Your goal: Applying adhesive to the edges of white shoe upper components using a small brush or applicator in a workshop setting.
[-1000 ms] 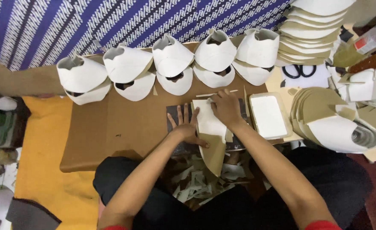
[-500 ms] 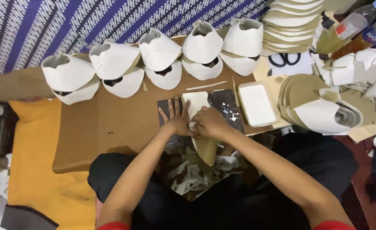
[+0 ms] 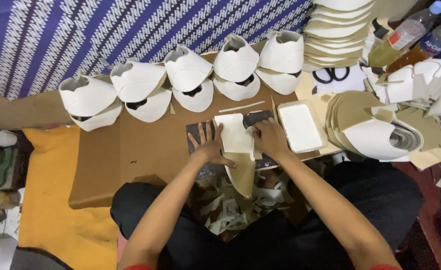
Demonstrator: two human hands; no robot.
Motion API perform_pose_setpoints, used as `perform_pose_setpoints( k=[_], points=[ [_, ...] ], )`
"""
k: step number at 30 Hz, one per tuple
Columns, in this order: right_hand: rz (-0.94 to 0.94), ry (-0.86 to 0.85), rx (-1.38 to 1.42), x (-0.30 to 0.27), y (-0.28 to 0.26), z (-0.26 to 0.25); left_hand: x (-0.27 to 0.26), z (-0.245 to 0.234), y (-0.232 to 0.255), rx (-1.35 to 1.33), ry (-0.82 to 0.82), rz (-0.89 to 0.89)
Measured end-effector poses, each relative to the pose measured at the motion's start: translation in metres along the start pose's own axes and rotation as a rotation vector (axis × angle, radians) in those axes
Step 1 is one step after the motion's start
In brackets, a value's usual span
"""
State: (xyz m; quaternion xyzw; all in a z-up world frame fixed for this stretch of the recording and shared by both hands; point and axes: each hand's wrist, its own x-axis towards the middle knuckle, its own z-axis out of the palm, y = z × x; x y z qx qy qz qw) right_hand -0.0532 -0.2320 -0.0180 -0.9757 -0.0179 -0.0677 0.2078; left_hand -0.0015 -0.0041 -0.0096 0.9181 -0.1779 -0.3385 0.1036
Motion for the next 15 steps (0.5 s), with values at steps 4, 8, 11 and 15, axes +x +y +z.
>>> perform_pose_setpoints(
  k=[4, 8, 11, 15],
  points=[
    [-0.050, 0.104, 0.034, 0.012, -0.007, 0.004, -0.001, 0.000, -0.001, -0.015, 0.019, -0.004],
    [0.034, 0.184, 0.189, 0.002, -0.020, -0.029, -0.014, -0.027, 0.009, -0.381, 0.185, -0.038],
    [0.233, -0.048, 0.474, -0.002, -0.001, -0.022, 0.030, -0.008, -0.007, -0.749, 0.317, -0.071],
    [0.448, -0.349, 0.713, -0.017, -0.028, -0.054, 0.058, 0.025, -0.005, -1.144, 0.306, -0.154]
  ],
)
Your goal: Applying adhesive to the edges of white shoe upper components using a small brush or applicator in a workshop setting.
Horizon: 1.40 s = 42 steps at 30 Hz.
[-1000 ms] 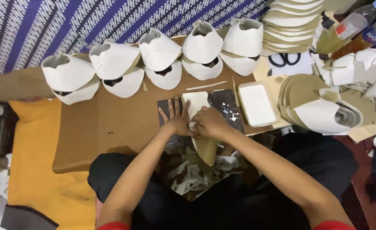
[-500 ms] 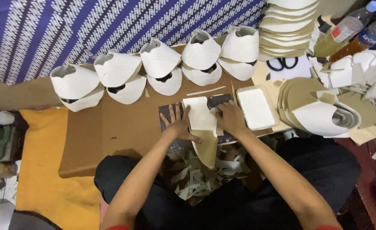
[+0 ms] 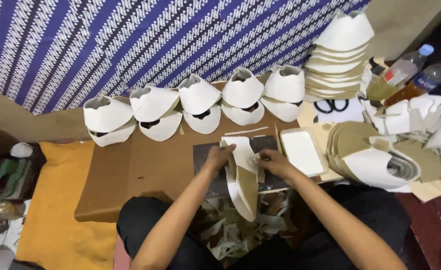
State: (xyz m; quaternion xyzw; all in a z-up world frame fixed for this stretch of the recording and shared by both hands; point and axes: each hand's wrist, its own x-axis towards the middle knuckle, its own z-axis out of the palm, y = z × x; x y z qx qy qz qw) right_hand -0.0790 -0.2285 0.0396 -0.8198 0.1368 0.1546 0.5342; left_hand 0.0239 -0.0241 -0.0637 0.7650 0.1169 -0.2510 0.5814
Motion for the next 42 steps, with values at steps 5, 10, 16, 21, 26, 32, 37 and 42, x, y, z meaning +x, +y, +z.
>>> perform_pose_setpoints(
  k=[5, 10, 16, 21, 26, 32, 37, 42],
  points=[
    [0.017, -0.039, 0.125, -0.005, -0.011, -0.002, -0.033, -0.010, 0.037, -0.463, -0.113, -0.223],
    [-0.133, 0.056, 0.540, -0.045, -0.061, -0.026, -0.121, -0.041, 0.108, -0.796, -0.350, -0.073],
    [-0.188, 0.049, 1.006, -0.034, -0.027, -0.057, -0.157, -0.036, 0.100, -1.156, -0.300, 0.190],
    [0.323, -0.318, 1.508, 0.011, 0.052, 0.001, -0.138, 0.025, 0.010, -1.534, -0.181, -0.090],
    [0.401, -0.197, 1.368, 0.021, 0.053, 0.023, -0.164, 0.050, -0.007, -1.328, -0.211, -0.151],
    [0.302, -0.119, 1.457, 0.044, 0.066, 0.015, -0.178, 0.028, -0.002, -1.291, -0.274, -0.331],
    [0.259, -0.072, 1.464, 0.033, 0.067, -0.009, -0.161, 0.012, -0.004, -1.624, -0.366, -0.238],
    [0.126, -0.030, 1.268, -0.013, 0.023, -0.033, -0.119, 0.012, -0.002, -1.355, -0.420, -0.099]
  ],
)
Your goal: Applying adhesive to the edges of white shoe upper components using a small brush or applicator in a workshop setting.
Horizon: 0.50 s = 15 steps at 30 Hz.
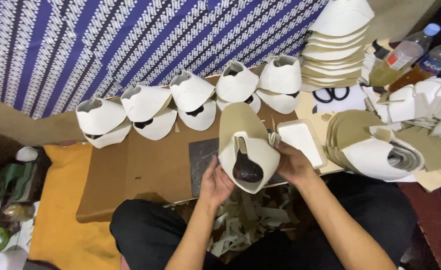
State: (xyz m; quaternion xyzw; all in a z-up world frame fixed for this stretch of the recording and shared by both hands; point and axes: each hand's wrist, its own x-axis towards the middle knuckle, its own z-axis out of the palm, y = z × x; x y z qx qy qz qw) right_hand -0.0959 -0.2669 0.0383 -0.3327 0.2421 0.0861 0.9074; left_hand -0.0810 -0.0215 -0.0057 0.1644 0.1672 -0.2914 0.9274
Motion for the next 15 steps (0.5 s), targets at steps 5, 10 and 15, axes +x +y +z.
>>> perform_pose_setpoints(
  k=[5, 10, 15],
  points=[
    [-0.147, 0.001, -0.029, 0.004, -0.029, -0.013, 0.046, 0.021, 0.028, 0.136, -0.012, 0.046],
    [-0.281, -0.026, -0.095, 0.026, -0.086, 0.007, 0.075, 0.106, 0.033, 0.336, -0.058, 0.062],
    [-0.516, -0.069, -0.115, 0.082, -0.172, 0.026, 0.140, 0.176, 0.052, 0.376, -0.238, 0.243]
  ],
)
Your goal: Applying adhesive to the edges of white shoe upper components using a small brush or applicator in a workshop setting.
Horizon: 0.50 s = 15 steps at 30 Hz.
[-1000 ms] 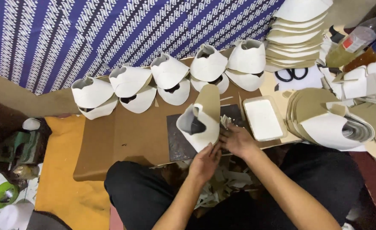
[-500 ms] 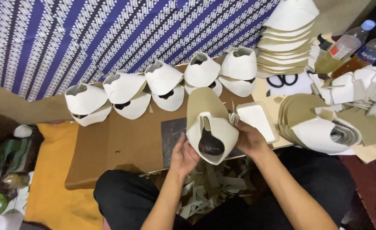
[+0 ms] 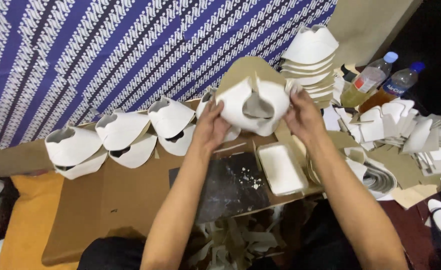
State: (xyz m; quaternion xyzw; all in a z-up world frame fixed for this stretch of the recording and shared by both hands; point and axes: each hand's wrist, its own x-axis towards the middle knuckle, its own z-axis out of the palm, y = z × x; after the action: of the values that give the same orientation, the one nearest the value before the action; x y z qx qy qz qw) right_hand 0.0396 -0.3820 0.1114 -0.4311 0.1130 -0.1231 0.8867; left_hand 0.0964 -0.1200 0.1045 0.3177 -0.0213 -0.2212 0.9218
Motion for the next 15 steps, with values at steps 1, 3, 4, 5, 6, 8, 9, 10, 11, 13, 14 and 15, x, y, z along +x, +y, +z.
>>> perform_pose_setpoints(
  k=[1, 3, 4, 5, 6, 8, 9, 10, 11, 13, 14, 15],
  points=[
    [-0.006, 0.000, 0.000, 0.024, -0.005, -0.003, 0.007, 0.016, 0.007, 0.001, -0.006, 0.000],
    [-0.027, -0.007, -0.048, 0.071, -0.013, -0.008, 0.021, 0.046, 0.021, 0.087, -0.006, 0.082],
    [-0.031, -0.009, -0.049, 0.089, -0.015, -0.009, 0.039, 0.041, 0.020, 0.087, -0.010, 0.083],
    [-0.005, 0.006, -0.060, 0.105, -0.015, -0.010, 0.056, 0.035, 0.017, 0.183, -0.016, 0.106],
    [0.021, 0.020, -0.071, 0.122, -0.015, -0.011, 0.073, 0.030, 0.015, 0.279, -0.022, 0.128],
    [0.023, 0.048, -0.095, 0.146, -0.011, -0.011, 0.090, 0.030, 0.016, 0.266, -0.014, 0.110],
    [0.027, 0.077, -0.117, 0.157, -0.007, -0.012, 0.097, 0.029, 0.015, 0.253, -0.004, 0.090],
    [0.028, 0.079, -0.116, 0.158, -0.009, -0.005, 0.104, 0.028, 0.015, 0.254, -0.003, 0.088],
    [0.015, 0.083, -0.107, 0.159, -0.014, 0.002, 0.111, 0.028, 0.015, 0.249, 0.003, 0.101],
    [0.002, 0.091, -0.096, 0.177, -0.008, -0.003, 0.133, 0.018, 0.006, 0.246, 0.010, 0.109],
    [0.031, 0.125, -0.139, 0.194, 0.003, -0.015, 0.147, 0.008, -0.003, 0.246, 0.070, 0.064],
    [0.059, 0.157, -0.184, 0.211, 0.012, -0.025, 0.161, -0.003, -0.012, 0.244, 0.131, 0.021]
  ],
)
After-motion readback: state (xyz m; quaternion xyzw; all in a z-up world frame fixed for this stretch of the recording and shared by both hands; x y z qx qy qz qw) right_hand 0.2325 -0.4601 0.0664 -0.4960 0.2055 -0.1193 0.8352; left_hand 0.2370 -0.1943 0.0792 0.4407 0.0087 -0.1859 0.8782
